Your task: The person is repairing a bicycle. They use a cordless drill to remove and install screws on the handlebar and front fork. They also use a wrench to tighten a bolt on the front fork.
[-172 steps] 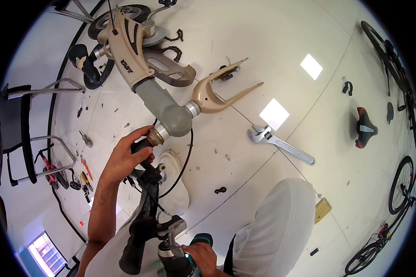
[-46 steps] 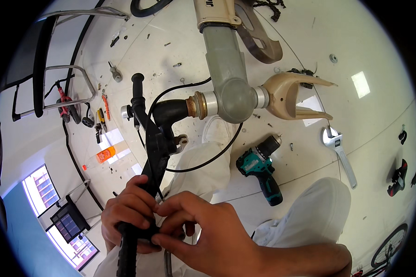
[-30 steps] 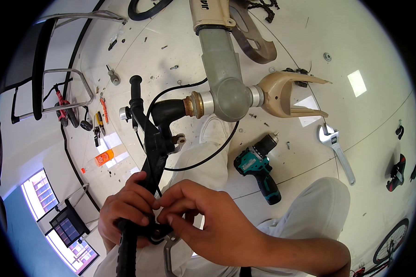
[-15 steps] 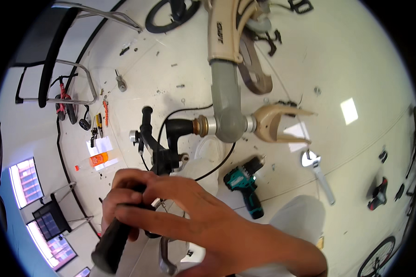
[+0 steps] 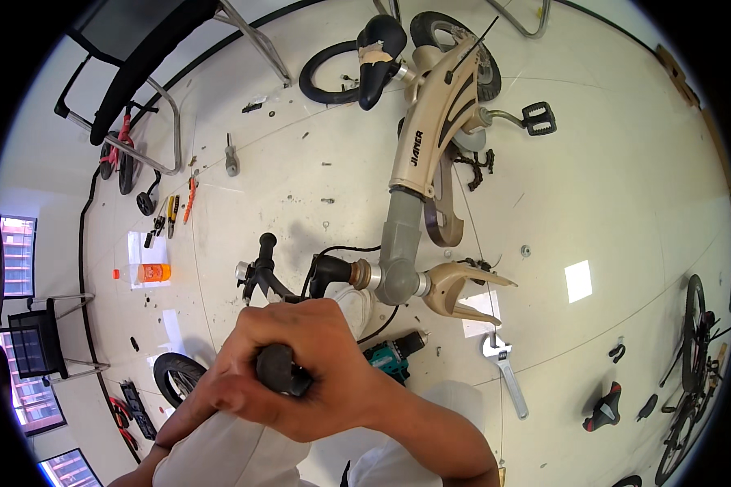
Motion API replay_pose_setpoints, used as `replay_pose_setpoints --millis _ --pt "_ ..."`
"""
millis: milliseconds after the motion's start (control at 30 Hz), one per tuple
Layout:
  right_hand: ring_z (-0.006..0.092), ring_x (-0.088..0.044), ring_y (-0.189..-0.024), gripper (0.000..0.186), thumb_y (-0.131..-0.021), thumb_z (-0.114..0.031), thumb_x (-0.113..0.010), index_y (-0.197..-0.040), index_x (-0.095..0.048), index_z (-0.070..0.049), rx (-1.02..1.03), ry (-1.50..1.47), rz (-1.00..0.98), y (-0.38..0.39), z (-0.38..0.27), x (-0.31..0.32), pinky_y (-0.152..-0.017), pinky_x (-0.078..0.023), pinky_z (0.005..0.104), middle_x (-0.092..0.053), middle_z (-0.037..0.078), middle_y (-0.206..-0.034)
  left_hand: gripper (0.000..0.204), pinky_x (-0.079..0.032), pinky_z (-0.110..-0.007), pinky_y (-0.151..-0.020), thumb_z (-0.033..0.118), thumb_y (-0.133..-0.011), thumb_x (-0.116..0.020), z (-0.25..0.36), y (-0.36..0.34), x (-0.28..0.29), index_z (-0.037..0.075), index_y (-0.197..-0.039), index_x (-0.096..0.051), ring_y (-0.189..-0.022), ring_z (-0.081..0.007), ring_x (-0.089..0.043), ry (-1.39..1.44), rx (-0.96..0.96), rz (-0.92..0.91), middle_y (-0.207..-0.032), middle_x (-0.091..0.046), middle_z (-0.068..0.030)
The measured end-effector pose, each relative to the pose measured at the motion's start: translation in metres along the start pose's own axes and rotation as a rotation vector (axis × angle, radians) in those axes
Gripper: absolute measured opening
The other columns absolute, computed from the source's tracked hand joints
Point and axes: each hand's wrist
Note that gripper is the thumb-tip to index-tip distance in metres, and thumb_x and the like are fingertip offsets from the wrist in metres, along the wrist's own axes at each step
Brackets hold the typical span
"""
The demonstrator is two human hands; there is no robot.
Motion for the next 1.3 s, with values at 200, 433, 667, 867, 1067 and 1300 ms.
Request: replay_pose_setpoints --millis 200,433,667,867,1067,1300 --pt "0.0232 -0.064 -0.079 0.051 -0.093 -0.038 -0.06 -0.11 -0.057 0.01 0.044 0.271 0.049 0.004 -0.009 0.012 -0.078 -0.05 0.0356 -0.066 0.016 -0.096 0.07 -0.043 -0.036 -0.094 0.06 -0.096 -0.039 0.007 -0.001 -0.004 -0.004 -0.122 -0.05 -0.109 -0.0267 -0.057 -0.243 -0.037 0.113 -0.117 -0.057 -0.0167" --pt "0.0288 -0.065 -0.077 0.034 -0.086 -0.02 -0.064 -0.11 -0.059 0.004 0.146 0.765 0.31 0.015 -0.012 0.001 -0.071 -0.049 0.0343 -0.069 0.011 -0.091 0.074 -0.045 -0.031 -0.083 0.064 -0.095 -0.034 0.017 -0.005 -0.012 -0.004 -0.118 -0.052 -0.092 -0.0219 -0.061 -0.27 -0.016 0.229 -0.103 -0.061 -0.0134" --pt "0.0266 -0.064 -0.071 0.033 -0.09 -0.028 -0.06 -0.095 -0.065 0.004 0.243 0.879 0.236 0.043 -0.014 0.019 -0.065 -0.048 0.0337 -0.067 0.012 -0.083 0.075 -0.044 -0.029 -0.078 0.065 -0.095 -0.034 0.011 -0.005 -0.016 -0.005 -0.116 -0.052 -0.086 -0.0163 -0.056 -0.221 -0.022 0.256 -0.096 -0.06 -0.0096" --pt "0.0224 -0.063 -0.073 0.053 -0.096 -0.044 -0.047 -0.108 -0.057 0.006 0.227 0.447 0.395 0.013 -0.003 -0.006 -0.067 -0.048 0.0313 -0.067 0.013 -0.087 0.072 -0.042 -0.029 -0.083 0.061 -0.097 -0.034 0.006 -0.002 -0.015 -0.005 -0.121 -0.049 -0.093 -0.0155 -0.053 -0.14 -0.01 0.191 -0.104 -0.057 -0.011" --pt "0.0204 -0.063 -0.076 0.075 -0.092 -0.067 -0.04 -0.097 -0.057 0.007 -0.218 0.013 0.061 0.003 -0.019 -0.003 -0.068 -0.05 0.0304 -0.063 0.012 -0.08 0.065 -0.039 -0.034 -0.096 0.051 -0.099 -0.039 0.007 0.016 -0.01 -0.006 -0.131 -0.042 -0.106 -0.0209 -0.053 -0.159 0.115 0.184 -0.114 -0.055 -0.0118" --pt "0.0251 -0.062 -0.066 0.045 -0.1 -0.04 -0.041 -0.114 -0.056 0.0 0.326 0.781 0.309 0.01 0.006 -0.009 -0.062 -0.047 0.0343 -0.067 0.006 -0.085 0.071 -0.039 -0.037 -0.095 0.061 -0.096 -0.031 -0.001 0.013 -0.009 -0.004 -0.118 -0.051 -0.107 -0.0238 -0.051 -0.17 -0.027 0.231 -0.116 -0.053 -0.0162"
Point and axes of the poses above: each hand's wrist, its own y-axis away from the middle knuckle, its own x-axis out of the back of the hand, z = x × y
